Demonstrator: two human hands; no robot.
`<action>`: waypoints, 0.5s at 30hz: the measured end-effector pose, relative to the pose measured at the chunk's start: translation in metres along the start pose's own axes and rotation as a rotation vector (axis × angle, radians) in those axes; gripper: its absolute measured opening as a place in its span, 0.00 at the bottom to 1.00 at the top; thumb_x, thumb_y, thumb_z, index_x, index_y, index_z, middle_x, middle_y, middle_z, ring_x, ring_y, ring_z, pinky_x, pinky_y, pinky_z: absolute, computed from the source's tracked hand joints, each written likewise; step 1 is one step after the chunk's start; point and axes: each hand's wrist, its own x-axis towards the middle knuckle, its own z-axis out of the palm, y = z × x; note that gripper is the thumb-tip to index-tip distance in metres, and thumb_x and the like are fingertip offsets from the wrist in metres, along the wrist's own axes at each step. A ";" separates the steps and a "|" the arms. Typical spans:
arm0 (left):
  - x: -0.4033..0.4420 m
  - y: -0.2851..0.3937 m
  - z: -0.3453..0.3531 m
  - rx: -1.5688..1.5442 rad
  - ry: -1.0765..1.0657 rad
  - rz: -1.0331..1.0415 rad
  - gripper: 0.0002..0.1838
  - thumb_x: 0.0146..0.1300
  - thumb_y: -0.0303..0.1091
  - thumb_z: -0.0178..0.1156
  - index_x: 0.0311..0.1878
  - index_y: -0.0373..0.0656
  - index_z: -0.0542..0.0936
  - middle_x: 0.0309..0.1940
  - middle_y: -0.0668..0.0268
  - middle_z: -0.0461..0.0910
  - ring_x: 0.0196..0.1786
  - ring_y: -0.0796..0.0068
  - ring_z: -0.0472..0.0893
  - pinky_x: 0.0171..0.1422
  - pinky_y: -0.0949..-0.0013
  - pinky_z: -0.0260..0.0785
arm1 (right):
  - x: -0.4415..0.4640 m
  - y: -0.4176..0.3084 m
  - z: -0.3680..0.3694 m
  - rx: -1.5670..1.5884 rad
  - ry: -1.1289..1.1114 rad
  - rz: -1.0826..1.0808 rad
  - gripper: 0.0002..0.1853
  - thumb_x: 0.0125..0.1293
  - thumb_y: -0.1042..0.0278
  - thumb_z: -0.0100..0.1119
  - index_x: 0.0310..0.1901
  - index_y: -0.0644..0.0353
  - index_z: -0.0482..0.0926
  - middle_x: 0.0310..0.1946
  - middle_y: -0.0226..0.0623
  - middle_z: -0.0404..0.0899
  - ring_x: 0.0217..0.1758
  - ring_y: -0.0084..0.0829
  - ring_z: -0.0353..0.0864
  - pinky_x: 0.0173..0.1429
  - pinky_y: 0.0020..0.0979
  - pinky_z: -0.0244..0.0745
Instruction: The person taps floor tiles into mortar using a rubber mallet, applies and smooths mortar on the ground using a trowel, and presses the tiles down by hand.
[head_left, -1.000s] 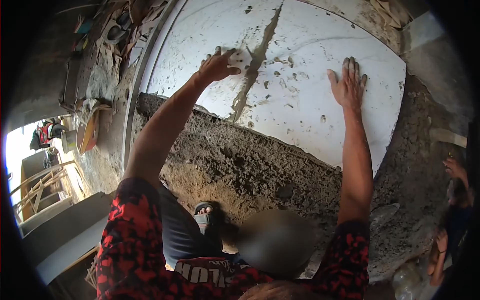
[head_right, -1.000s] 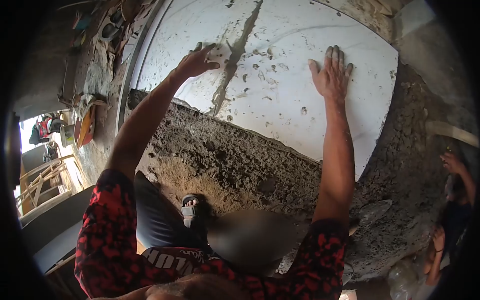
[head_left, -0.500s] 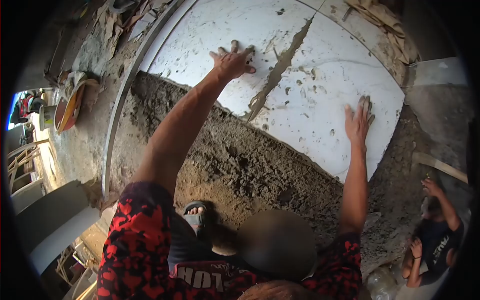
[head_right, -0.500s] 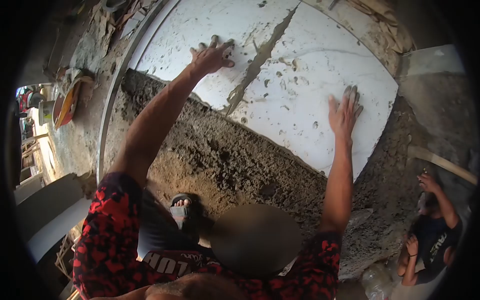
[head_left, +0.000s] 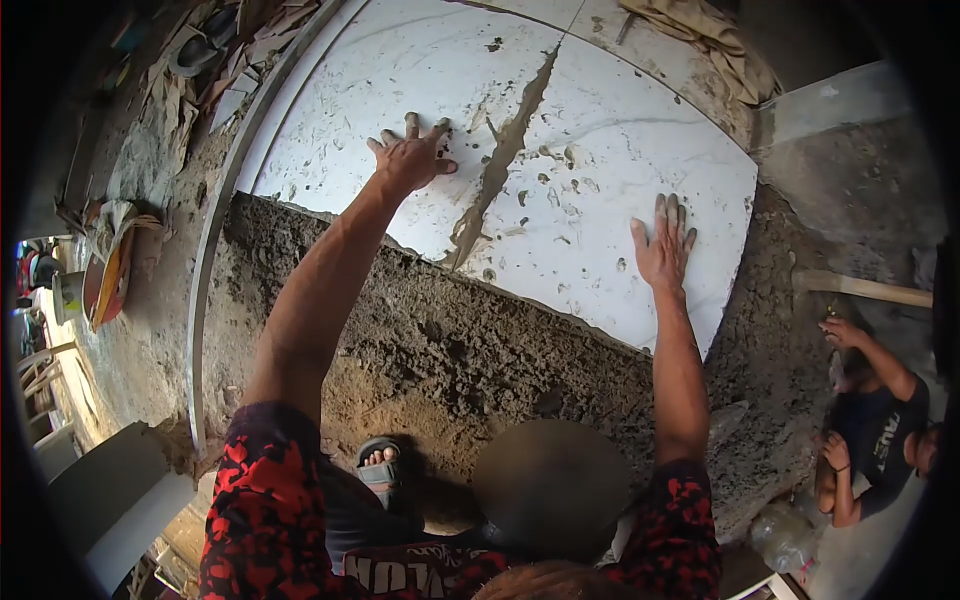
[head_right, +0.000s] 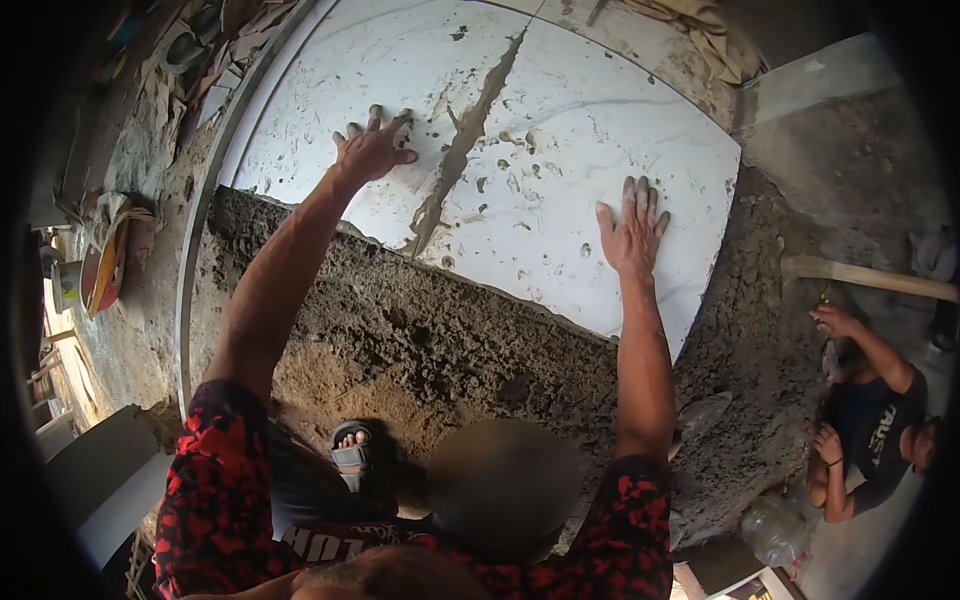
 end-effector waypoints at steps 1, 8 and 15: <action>0.000 0.000 -0.001 -0.003 0.003 -0.002 0.39 0.55 0.56 0.63 0.70 0.72 0.58 0.73 0.51 0.46 0.68 0.27 0.53 0.66 0.27 0.45 | 0.001 0.000 0.000 -0.002 0.003 -0.003 0.37 0.67 0.40 0.41 0.72 0.52 0.50 0.74 0.41 0.45 0.77 0.44 0.41 0.74 0.58 0.36; 0.008 0.024 0.015 -0.116 0.190 0.211 0.31 0.61 0.49 0.58 0.68 0.62 0.64 0.72 0.53 0.51 0.70 0.40 0.56 0.70 0.35 0.46 | 0.002 0.000 -0.002 0.066 0.008 -0.032 0.39 0.65 0.39 0.45 0.70 0.55 0.53 0.73 0.41 0.47 0.75 0.47 0.44 0.72 0.60 0.38; 0.057 0.030 0.013 -0.021 0.262 0.160 0.28 0.65 0.50 0.52 0.68 0.61 0.63 0.72 0.54 0.51 0.70 0.39 0.56 0.70 0.37 0.48 | 0.001 -0.001 -0.004 0.077 0.002 -0.025 0.39 0.65 0.39 0.46 0.70 0.57 0.52 0.73 0.42 0.46 0.75 0.48 0.43 0.74 0.58 0.37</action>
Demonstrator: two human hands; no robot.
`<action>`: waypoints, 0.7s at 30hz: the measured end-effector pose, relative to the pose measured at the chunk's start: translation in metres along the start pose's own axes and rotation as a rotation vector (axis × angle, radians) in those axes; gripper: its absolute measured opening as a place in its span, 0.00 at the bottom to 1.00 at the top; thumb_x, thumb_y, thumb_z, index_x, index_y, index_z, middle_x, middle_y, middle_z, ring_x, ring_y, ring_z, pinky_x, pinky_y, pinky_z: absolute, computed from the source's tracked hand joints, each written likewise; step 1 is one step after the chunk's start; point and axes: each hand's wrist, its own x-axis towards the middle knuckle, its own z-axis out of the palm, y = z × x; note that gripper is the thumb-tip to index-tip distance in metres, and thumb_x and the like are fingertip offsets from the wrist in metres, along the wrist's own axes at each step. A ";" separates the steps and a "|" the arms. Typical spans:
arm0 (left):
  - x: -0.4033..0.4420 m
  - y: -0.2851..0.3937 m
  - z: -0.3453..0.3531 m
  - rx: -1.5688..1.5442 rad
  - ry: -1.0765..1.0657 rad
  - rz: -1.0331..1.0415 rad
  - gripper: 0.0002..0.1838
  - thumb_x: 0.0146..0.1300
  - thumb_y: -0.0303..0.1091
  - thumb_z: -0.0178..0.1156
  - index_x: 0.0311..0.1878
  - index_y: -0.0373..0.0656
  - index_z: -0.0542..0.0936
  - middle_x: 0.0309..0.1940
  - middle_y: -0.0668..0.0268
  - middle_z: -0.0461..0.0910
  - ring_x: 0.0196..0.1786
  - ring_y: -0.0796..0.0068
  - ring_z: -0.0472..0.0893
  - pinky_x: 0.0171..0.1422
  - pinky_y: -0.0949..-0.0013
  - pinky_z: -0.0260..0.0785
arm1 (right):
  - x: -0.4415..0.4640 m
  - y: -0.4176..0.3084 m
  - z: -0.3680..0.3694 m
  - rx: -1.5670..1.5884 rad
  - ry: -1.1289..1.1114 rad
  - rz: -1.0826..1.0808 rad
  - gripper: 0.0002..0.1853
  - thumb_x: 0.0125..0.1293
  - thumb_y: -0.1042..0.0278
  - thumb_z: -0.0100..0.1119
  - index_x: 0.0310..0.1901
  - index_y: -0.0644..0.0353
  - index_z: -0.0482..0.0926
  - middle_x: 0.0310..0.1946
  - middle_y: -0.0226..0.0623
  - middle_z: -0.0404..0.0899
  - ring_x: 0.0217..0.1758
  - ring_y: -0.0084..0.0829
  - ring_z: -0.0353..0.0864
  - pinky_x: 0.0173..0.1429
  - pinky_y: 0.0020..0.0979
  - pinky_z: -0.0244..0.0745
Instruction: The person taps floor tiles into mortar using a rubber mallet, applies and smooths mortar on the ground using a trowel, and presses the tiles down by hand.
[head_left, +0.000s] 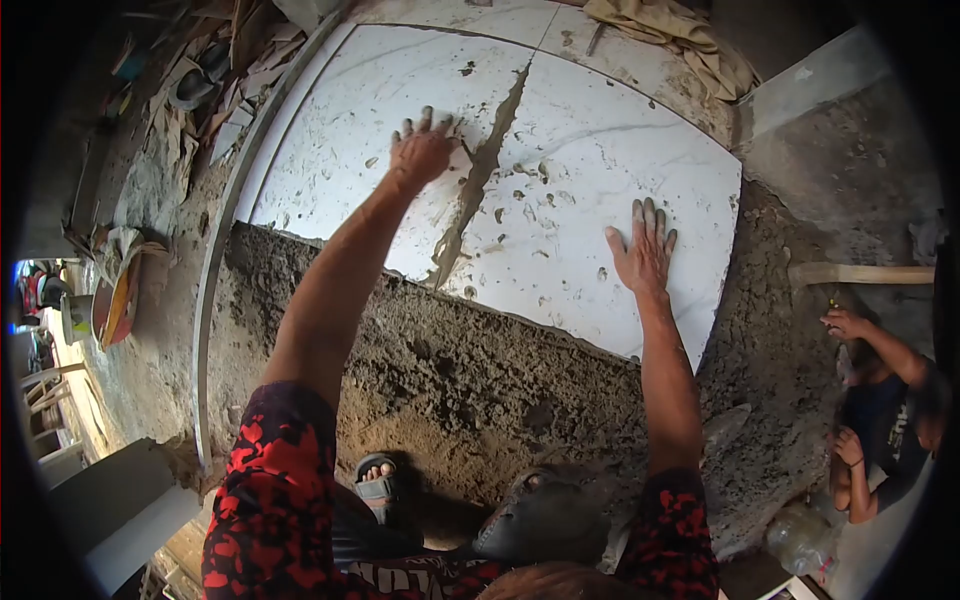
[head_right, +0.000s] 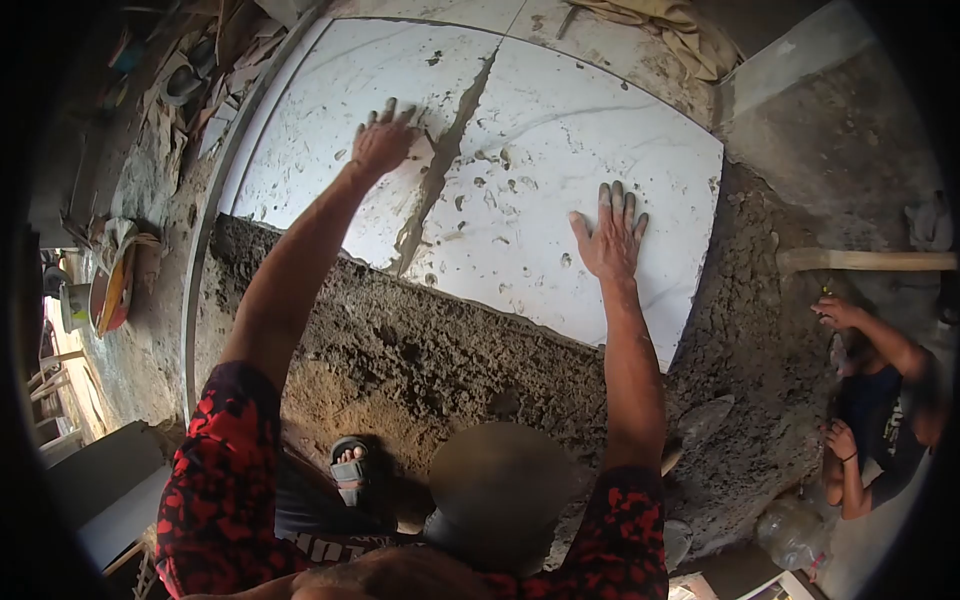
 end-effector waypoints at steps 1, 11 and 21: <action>0.005 -0.008 -0.002 0.049 0.028 -0.026 0.28 0.65 0.51 0.50 0.68 0.61 0.63 0.72 0.55 0.51 0.70 0.38 0.55 0.70 0.37 0.48 | -0.001 0.000 0.000 -0.006 0.006 -0.004 0.39 0.65 0.40 0.46 0.70 0.57 0.52 0.73 0.42 0.46 0.75 0.48 0.43 0.74 0.57 0.37; 0.052 -0.039 0.022 0.028 0.177 0.226 0.26 0.70 0.53 0.38 0.70 0.63 0.61 0.73 0.67 0.52 0.75 0.51 0.49 0.73 0.36 0.33 | 0.001 0.001 0.001 -0.039 -0.029 0.006 0.41 0.64 0.40 0.48 0.71 0.57 0.51 0.73 0.41 0.46 0.76 0.47 0.43 0.74 0.57 0.35; 0.055 -0.034 0.012 0.007 0.161 0.078 0.25 0.71 0.52 0.38 0.69 0.61 0.62 0.73 0.68 0.53 0.75 0.54 0.49 0.71 0.32 0.31 | 0.005 -0.002 -0.002 -0.015 -0.052 0.013 0.42 0.63 0.41 0.49 0.71 0.57 0.50 0.74 0.42 0.44 0.76 0.47 0.40 0.75 0.56 0.31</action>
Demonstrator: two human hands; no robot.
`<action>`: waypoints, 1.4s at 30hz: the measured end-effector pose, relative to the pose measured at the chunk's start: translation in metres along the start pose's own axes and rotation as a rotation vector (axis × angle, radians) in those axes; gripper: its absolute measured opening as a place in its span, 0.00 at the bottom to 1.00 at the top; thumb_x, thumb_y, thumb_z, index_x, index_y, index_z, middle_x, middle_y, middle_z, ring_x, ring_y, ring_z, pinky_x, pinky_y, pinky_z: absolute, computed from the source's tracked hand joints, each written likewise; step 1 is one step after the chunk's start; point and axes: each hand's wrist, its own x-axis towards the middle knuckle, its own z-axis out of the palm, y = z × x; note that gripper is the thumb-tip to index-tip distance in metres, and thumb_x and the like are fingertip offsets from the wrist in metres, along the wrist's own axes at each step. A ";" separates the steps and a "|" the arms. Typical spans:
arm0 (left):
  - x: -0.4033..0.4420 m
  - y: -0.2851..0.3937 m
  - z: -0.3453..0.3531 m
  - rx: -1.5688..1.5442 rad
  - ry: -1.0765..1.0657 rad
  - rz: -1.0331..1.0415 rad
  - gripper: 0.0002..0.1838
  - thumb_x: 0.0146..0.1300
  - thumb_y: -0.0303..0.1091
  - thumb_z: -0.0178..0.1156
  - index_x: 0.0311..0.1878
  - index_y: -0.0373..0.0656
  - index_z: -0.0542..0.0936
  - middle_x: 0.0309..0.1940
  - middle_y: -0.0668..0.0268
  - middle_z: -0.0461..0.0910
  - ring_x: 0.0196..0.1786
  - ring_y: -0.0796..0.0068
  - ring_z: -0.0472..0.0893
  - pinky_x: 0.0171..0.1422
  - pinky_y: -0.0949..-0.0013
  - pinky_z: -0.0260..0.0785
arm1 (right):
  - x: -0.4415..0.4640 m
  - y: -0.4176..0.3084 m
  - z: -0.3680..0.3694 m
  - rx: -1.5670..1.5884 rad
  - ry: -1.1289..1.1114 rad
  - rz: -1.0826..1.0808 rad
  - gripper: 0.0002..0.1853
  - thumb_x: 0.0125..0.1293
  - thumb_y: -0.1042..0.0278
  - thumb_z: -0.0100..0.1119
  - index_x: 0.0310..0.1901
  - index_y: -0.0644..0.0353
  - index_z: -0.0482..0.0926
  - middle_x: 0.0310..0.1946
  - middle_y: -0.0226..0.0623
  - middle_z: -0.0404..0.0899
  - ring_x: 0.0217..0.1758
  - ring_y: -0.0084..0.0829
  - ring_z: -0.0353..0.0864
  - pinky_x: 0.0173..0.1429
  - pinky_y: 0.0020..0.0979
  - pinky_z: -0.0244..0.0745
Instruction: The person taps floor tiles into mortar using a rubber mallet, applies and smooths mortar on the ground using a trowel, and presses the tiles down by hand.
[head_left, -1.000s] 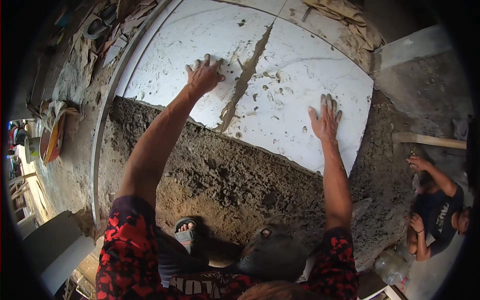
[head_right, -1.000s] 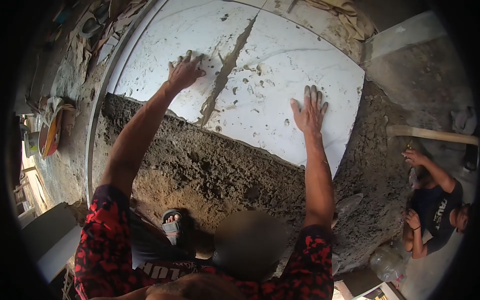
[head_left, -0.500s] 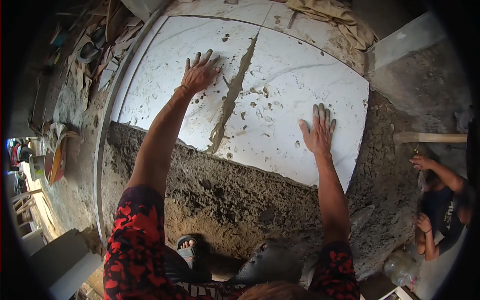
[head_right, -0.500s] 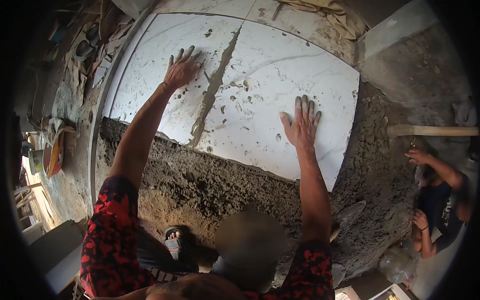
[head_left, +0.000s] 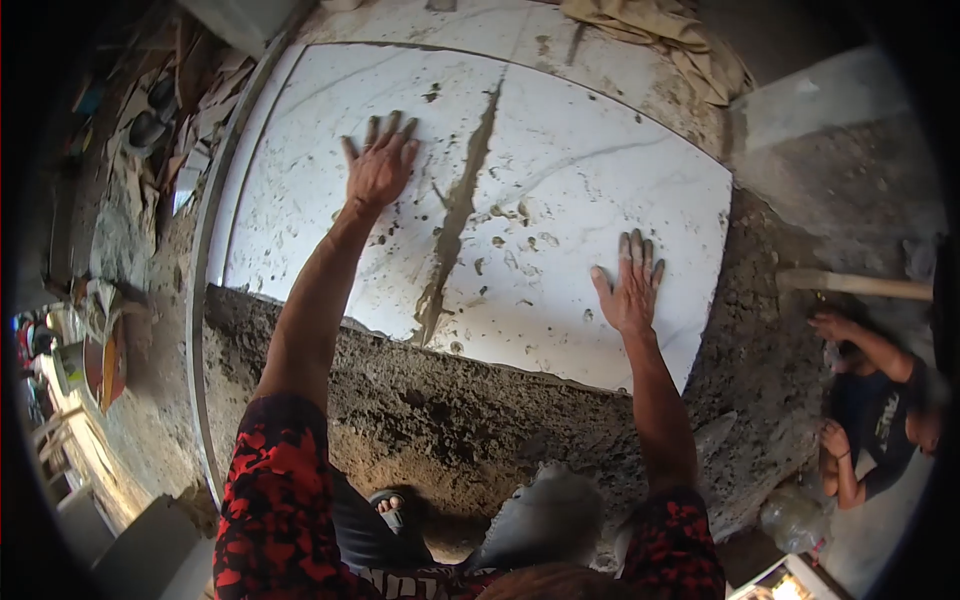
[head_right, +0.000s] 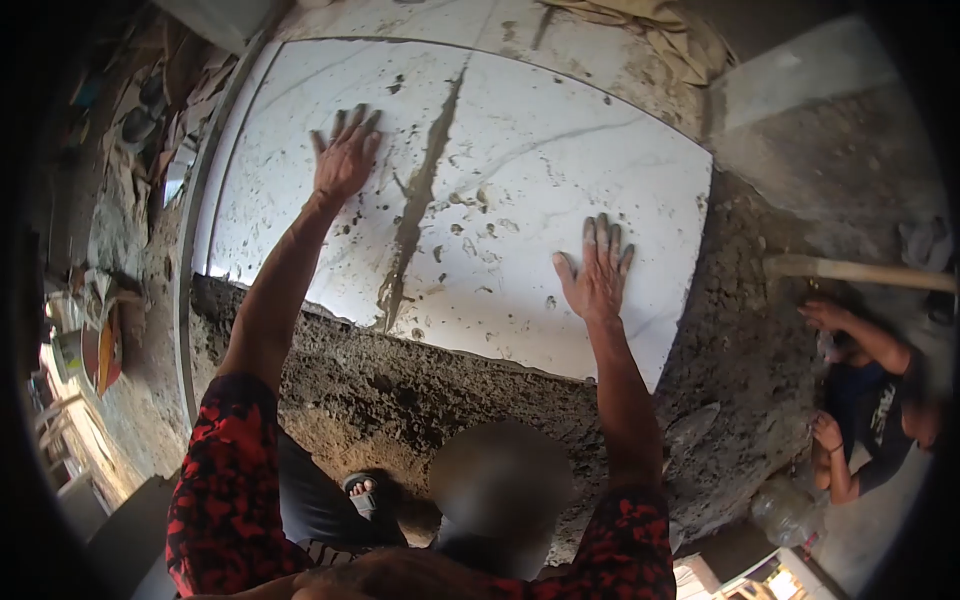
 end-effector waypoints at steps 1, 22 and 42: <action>0.002 -0.002 0.006 0.032 0.028 -0.017 0.26 0.70 0.53 0.39 0.69 0.60 0.63 0.73 0.68 0.54 0.75 0.54 0.50 0.71 0.31 0.32 | -0.003 0.002 -0.001 0.011 0.004 -0.007 0.42 0.63 0.41 0.50 0.71 0.57 0.50 0.74 0.42 0.44 0.76 0.48 0.40 0.75 0.56 0.31; -0.225 -0.025 -0.058 0.201 -0.298 0.551 0.38 0.61 0.60 0.52 0.71 0.52 0.58 0.72 0.61 0.53 0.74 0.58 0.54 0.78 0.53 0.38 | -0.009 0.005 0.010 -0.024 0.103 -0.015 0.39 0.66 0.38 0.43 0.70 0.56 0.53 0.73 0.40 0.48 0.75 0.44 0.44 0.74 0.56 0.38; -0.244 -0.007 -0.057 0.248 -0.250 0.445 0.36 0.59 0.39 0.58 0.70 0.44 0.57 0.72 0.55 0.51 0.71 0.46 0.56 0.74 0.37 0.38 | -0.225 0.010 -0.012 0.384 0.131 0.009 0.27 0.63 0.59 0.59 0.61 0.63 0.69 0.67 0.47 0.60 0.71 0.46 0.57 0.71 0.43 0.55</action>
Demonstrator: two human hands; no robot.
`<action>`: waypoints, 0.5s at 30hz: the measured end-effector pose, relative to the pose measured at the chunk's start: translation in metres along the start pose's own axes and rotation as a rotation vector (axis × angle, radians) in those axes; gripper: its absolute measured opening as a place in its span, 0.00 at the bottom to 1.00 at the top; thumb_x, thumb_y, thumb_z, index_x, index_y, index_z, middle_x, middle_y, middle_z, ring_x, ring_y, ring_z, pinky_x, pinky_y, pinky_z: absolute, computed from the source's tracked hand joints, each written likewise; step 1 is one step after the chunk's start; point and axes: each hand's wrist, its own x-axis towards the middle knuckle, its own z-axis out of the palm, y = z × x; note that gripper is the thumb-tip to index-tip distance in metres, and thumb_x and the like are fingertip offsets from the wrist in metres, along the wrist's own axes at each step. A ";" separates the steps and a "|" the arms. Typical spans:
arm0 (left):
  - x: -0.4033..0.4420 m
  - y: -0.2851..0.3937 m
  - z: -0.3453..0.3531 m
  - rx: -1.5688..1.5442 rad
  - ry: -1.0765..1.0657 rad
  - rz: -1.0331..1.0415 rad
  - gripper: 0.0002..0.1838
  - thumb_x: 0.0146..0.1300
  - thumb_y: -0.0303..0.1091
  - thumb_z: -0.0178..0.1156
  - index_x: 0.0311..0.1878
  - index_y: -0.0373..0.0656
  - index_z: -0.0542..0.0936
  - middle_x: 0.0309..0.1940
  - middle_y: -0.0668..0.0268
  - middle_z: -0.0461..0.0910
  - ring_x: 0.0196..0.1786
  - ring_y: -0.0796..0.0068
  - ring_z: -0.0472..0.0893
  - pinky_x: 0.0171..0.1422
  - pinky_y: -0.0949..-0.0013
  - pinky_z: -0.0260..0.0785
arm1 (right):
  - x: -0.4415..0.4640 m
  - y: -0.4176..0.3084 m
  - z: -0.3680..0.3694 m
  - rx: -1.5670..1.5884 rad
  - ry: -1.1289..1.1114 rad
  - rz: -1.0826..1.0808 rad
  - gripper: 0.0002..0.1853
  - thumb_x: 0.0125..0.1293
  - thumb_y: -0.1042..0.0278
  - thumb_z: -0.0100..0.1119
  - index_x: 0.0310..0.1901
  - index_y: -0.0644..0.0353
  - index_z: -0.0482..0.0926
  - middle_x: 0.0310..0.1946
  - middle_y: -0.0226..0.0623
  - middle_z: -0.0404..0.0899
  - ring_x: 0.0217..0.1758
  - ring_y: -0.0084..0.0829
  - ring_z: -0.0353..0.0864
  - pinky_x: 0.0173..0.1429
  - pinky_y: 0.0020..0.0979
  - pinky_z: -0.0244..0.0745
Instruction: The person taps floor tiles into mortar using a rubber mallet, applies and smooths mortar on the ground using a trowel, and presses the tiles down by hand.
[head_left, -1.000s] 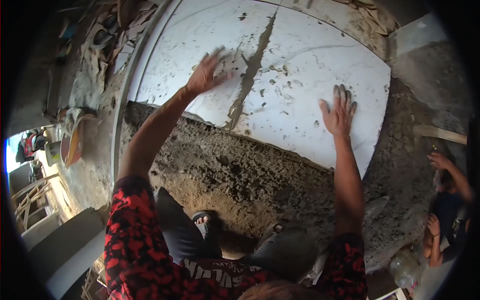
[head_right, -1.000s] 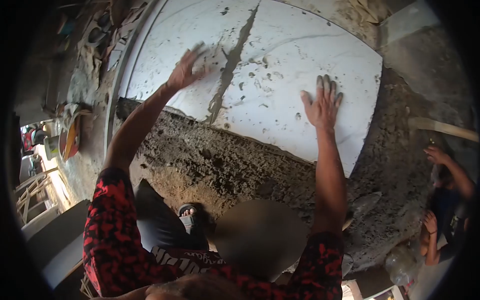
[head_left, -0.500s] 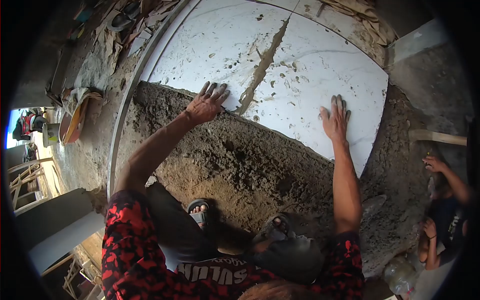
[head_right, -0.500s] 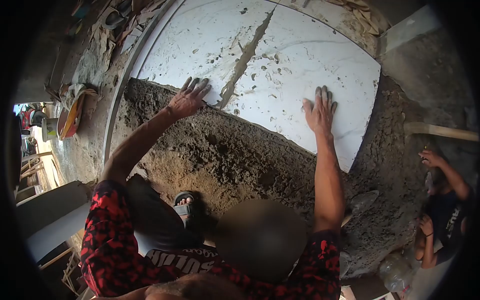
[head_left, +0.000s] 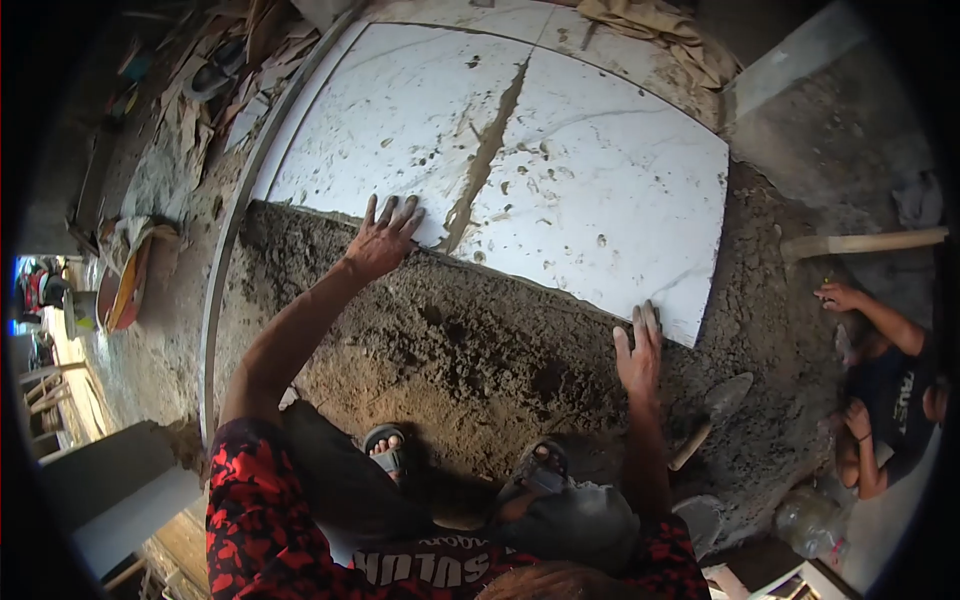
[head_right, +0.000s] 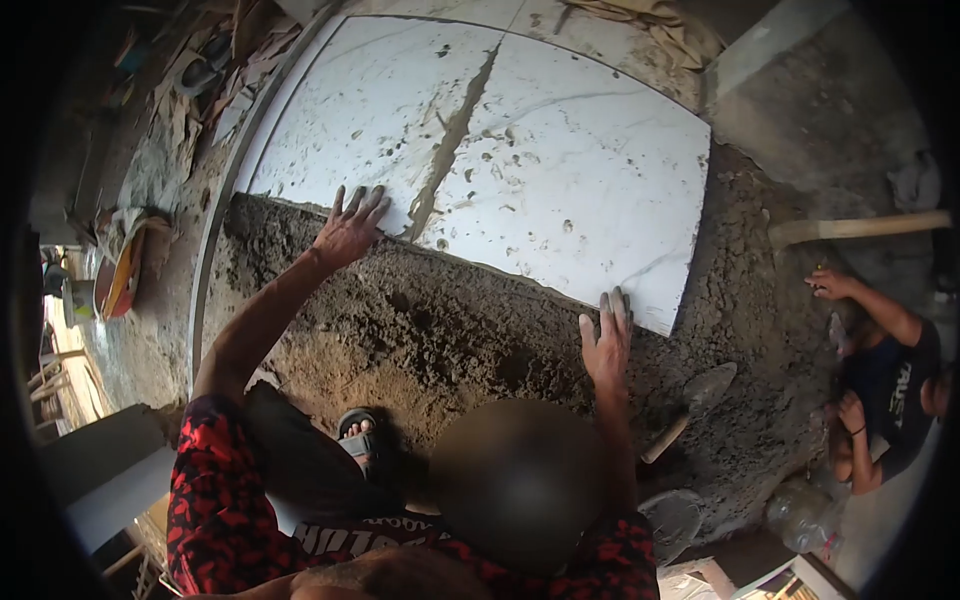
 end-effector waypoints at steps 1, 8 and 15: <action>0.002 0.000 -0.003 -0.014 -0.053 -0.027 0.35 0.62 0.41 0.56 0.70 0.44 0.56 0.73 0.55 0.50 0.72 0.47 0.54 0.74 0.37 0.37 | -0.006 -0.004 -0.003 0.061 0.018 0.057 0.24 0.64 0.61 0.57 0.59 0.64 0.72 0.66 0.48 0.62 0.70 0.46 0.60 0.70 0.40 0.58; -0.006 0.028 -0.058 -0.231 -0.224 -0.188 0.31 0.65 0.44 0.53 0.70 0.47 0.58 0.73 0.55 0.50 0.74 0.51 0.50 0.73 0.36 0.38 | -0.035 -0.070 -0.033 0.694 -0.165 0.580 0.17 0.70 0.62 0.51 0.52 0.67 0.77 0.52 0.45 0.78 0.49 0.33 0.81 0.58 0.33 0.71; -0.046 0.158 -0.273 -1.416 -0.182 -0.107 0.40 0.66 0.54 0.52 0.74 0.57 0.45 0.74 0.53 0.45 0.76 0.59 0.43 0.73 0.38 0.39 | -0.048 -0.223 -0.093 1.524 -0.308 1.216 0.34 0.68 0.41 0.45 0.64 0.63 0.64 0.59 0.46 0.70 0.60 0.35 0.72 0.63 0.32 0.66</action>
